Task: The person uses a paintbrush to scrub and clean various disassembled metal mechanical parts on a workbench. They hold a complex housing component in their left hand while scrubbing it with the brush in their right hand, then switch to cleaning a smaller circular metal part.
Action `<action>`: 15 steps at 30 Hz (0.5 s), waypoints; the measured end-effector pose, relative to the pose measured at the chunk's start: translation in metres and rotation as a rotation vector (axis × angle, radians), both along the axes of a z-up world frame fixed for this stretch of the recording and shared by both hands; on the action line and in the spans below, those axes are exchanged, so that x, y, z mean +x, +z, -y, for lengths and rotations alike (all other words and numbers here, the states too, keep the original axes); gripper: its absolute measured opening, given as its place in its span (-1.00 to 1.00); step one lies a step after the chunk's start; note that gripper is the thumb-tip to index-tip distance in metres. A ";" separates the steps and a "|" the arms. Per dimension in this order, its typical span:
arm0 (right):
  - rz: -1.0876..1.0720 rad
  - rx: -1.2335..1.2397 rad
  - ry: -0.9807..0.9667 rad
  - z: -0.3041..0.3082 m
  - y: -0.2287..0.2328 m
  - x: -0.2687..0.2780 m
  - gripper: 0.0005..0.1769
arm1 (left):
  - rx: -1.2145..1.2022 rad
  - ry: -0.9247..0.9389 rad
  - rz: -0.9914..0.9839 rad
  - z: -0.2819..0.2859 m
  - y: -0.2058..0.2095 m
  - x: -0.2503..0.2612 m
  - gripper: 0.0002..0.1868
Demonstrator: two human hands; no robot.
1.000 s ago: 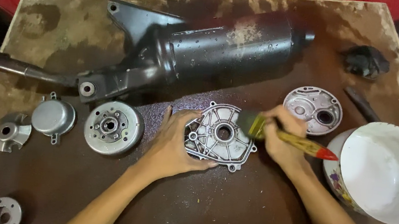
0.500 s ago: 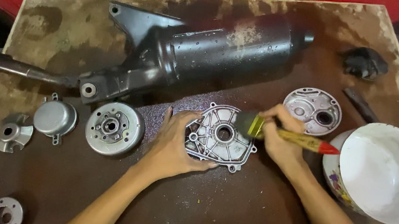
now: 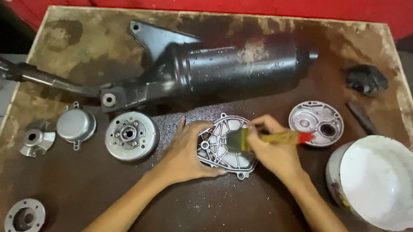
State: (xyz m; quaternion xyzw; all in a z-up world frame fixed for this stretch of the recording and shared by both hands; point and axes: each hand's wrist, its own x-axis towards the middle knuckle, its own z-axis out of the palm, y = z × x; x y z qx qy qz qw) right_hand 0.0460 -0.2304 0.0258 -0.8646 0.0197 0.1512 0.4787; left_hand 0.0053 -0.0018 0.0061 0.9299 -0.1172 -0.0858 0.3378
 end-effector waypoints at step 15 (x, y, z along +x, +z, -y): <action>0.313 0.041 0.016 -0.009 0.013 0.001 -0.73 | -0.035 0.005 0.012 -0.002 0.005 -0.005 0.29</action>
